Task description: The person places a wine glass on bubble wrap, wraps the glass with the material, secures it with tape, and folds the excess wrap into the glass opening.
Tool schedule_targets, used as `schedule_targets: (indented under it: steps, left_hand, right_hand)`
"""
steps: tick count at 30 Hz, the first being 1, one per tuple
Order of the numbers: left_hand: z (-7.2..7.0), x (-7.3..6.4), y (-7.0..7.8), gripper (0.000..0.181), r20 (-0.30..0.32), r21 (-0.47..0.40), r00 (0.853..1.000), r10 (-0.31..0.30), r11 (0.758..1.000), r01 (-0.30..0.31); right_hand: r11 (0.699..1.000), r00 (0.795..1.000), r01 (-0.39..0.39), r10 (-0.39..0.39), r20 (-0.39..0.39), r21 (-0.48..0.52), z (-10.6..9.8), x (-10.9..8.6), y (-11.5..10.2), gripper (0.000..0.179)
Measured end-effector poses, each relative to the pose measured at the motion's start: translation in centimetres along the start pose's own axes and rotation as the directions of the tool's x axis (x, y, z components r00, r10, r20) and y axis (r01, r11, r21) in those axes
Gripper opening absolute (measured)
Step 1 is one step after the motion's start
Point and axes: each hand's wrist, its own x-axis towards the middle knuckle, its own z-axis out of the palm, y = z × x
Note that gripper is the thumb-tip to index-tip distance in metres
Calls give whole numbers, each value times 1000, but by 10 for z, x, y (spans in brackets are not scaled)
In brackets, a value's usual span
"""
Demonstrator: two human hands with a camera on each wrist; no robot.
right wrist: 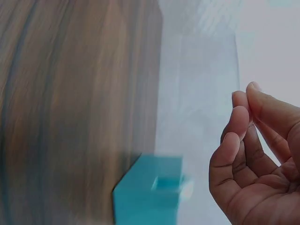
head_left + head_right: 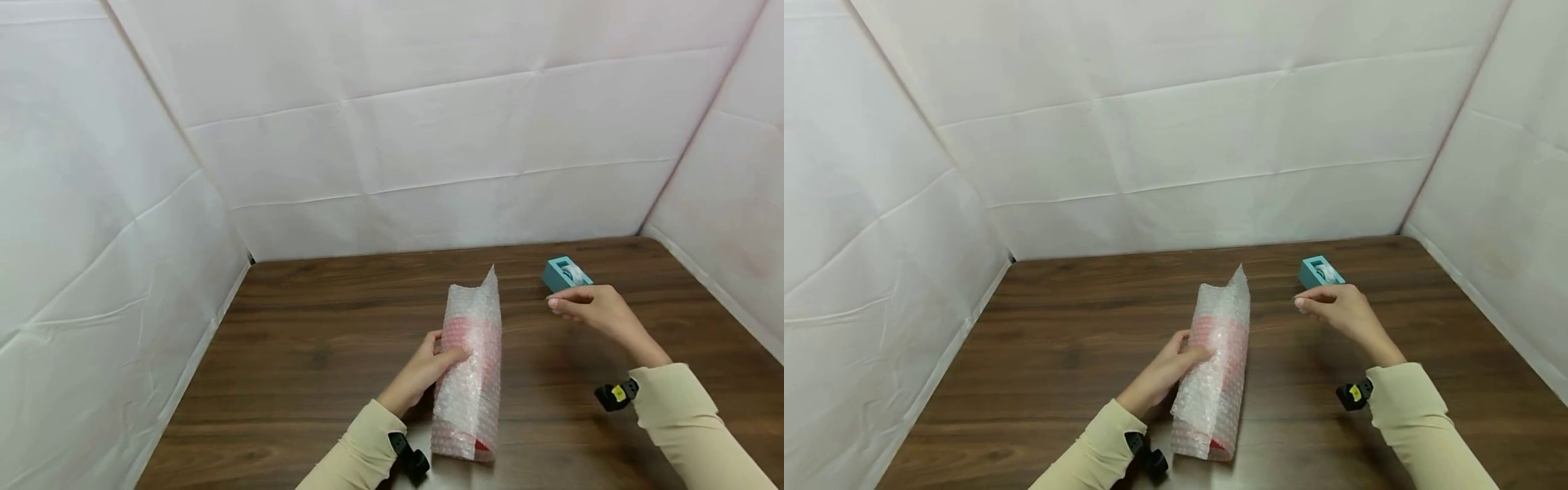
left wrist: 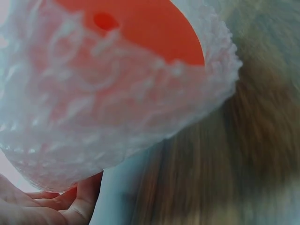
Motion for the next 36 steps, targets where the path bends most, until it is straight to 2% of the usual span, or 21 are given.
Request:
schedule_targets:
  steps: [6,12,19,23,28,36]
  left_hand:
    - [-9,-3,0,68,-45,6,999,7,1000,-6]
    - [-21,-5,-1,70,-80,21,997,13,1000,-12]
    - [-33,-10,-4,72,-111,28,994,2,1000,1]
    - [-38,-13,-4,73,-133,33,991,4,999,0]
    - [-39,-17,-4,72,-144,31,989,7,1000,-3]
    - [-37,-15,-9,72,-146,18,989,15,1000,-13]
  right_hand:
    - [996,995,81,-82,52,29,13,2,-24,46]
    - [981,980,183,-187,75,59,27,5,-51,34]
    - [969,960,227,-239,142,96,46,9,-76,24]
    - [953,938,287,-299,172,92,58,13,-90,21]
    - [939,918,326,-343,200,112,73,16,-105,18]
    - [908,882,412,-419,215,75,89,16,-125,11]
